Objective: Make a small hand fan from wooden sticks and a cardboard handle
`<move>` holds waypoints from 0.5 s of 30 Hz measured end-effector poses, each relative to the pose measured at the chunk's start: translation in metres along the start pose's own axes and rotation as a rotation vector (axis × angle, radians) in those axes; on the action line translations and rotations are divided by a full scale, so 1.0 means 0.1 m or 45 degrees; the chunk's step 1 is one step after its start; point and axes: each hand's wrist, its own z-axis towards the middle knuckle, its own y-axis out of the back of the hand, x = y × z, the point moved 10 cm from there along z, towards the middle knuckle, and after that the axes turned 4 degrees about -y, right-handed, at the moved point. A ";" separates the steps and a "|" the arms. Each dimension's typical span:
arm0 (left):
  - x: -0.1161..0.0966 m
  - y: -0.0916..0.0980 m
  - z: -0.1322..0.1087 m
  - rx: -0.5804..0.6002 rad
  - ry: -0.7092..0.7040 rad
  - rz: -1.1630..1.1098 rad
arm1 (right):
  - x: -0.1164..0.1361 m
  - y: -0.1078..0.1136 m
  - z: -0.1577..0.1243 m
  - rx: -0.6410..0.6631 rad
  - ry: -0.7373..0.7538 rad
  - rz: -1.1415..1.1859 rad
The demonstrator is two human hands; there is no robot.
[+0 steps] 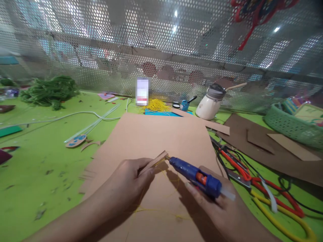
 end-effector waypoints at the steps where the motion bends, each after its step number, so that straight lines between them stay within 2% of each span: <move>1: -0.01 0.00 -0.01 0.002 -0.003 -0.014 | 0.02 -0.01 0.00 0.011 0.006 0.002; 6: -0.07 -0.02 -0.02 -0.009 -0.065 -0.082 | 0.13 -0.14 -0.04 0.121 0.093 0.004; 8: -0.03 -0.01 -0.01 -0.023 -0.053 -0.069 | 0.12 -0.11 -0.05 0.089 0.101 0.019; 12: 0.07 0.01 0.03 -0.012 -0.015 -0.033 | -0.05 0.17 0.03 -0.131 0.094 -0.012; 15: 0.09 0.02 0.02 0.015 0.018 -0.071 | -0.18 0.51 0.18 -0.440 0.143 -0.298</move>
